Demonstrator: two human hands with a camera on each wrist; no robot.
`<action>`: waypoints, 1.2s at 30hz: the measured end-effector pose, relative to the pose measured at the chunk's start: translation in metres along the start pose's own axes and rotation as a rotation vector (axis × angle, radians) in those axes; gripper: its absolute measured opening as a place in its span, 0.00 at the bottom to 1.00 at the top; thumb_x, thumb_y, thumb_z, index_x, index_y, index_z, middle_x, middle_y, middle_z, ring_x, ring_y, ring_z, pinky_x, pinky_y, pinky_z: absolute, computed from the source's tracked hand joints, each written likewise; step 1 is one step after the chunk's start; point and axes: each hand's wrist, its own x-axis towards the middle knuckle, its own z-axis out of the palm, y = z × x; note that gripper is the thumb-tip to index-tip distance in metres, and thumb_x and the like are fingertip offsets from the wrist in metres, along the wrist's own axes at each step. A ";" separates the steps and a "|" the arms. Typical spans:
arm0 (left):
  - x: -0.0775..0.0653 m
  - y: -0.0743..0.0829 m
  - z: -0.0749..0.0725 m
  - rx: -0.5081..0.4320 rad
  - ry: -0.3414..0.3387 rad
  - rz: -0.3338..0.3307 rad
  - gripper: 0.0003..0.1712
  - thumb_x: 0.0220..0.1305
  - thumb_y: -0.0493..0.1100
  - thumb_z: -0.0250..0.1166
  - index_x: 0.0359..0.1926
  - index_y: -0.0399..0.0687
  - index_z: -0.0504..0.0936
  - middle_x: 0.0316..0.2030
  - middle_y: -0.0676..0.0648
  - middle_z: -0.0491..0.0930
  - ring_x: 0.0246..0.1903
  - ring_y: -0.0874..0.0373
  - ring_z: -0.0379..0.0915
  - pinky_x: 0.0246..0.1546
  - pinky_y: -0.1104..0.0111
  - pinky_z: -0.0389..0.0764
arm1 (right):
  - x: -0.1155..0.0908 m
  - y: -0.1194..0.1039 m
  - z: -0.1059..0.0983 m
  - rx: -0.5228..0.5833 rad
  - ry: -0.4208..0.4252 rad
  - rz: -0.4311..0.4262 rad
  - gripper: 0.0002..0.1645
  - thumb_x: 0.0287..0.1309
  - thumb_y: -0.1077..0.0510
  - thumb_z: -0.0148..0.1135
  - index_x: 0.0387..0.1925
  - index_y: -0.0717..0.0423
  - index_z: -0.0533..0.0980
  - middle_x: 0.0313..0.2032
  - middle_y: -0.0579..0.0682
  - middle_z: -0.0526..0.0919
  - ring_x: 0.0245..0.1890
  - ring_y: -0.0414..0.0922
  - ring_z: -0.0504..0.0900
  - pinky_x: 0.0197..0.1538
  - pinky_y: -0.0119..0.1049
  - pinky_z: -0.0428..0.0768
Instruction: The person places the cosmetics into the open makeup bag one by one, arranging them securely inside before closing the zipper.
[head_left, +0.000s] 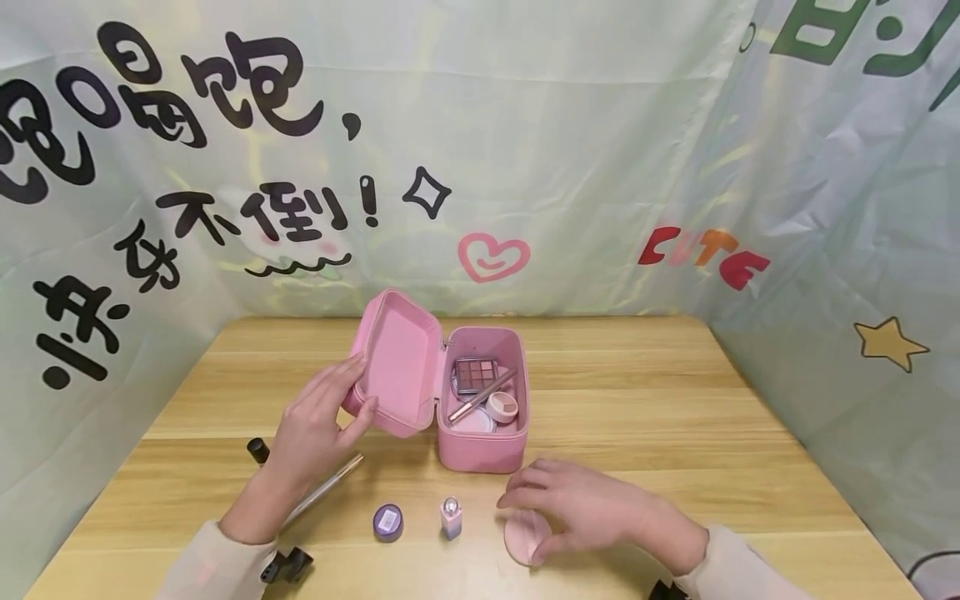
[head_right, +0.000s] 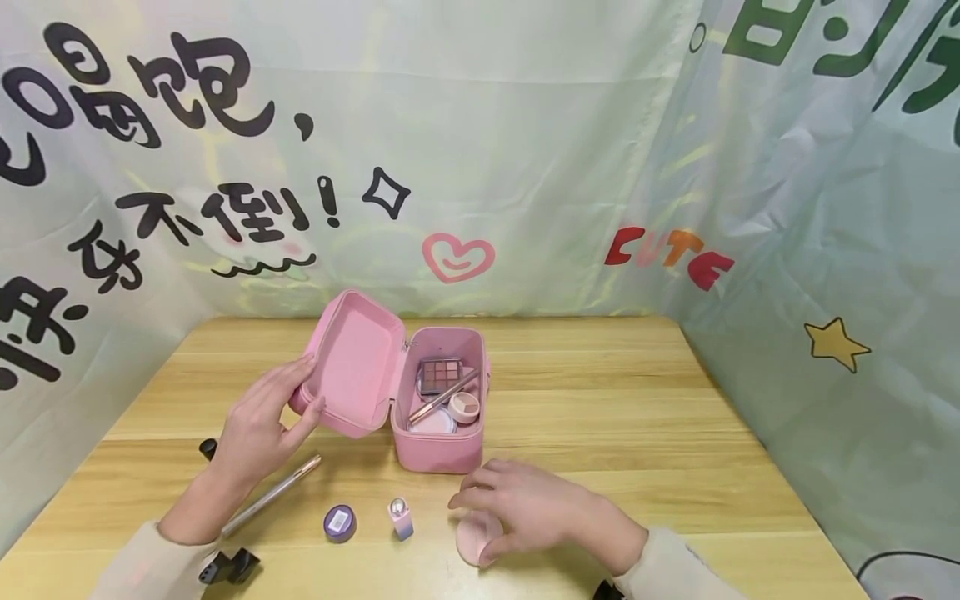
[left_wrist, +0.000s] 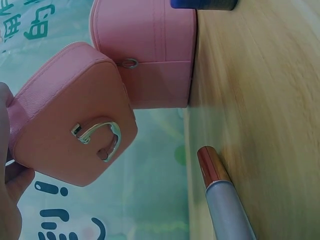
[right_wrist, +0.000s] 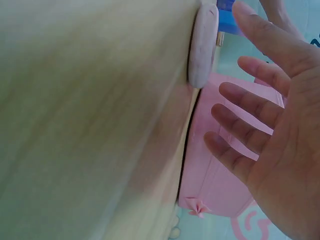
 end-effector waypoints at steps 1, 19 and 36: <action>0.000 0.000 0.000 0.000 -0.001 0.000 0.30 0.69 0.57 0.53 0.56 0.35 0.79 0.54 0.41 0.80 0.51 0.45 0.78 0.46 0.48 0.82 | 0.000 -0.001 0.001 0.004 -0.003 -0.001 0.39 0.52 0.31 0.64 0.62 0.43 0.73 0.58 0.40 0.75 0.58 0.41 0.72 0.62 0.40 0.74; -0.001 0.000 0.000 0.002 -0.008 -0.007 0.30 0.69 0.56 0.53 0.56 0.34 0.79 0.54 0.40 0.80 0.51 0.43 0.78 0.49 0.48 0.81 | 0.002 -0.006 0.010 -0.022 -0.050 -0.018 0.34 0.50 0.37 0.70 0.59 0.39 0.74 0.53 0.39 0.75 0.54 0.39 0.73 0.58 0.37 0.76; -0.001 0.002 -0.002 -0.002 -0.020 -0.015 0.31 0.70 0.57 0.52 0.56 0.35 0.78 0.55 0.40 0.80 0.51 0.43 0.77 0.49 0.48 0.81 | 0.001 -0.012 0.007 -0.066 -0.040 -0.005 0.29 0.51 0.41 0.69 0.55 0.39 0.74 0.52 0.39 0.75 0.53 0.38 0.73 0.58 0.35 0.77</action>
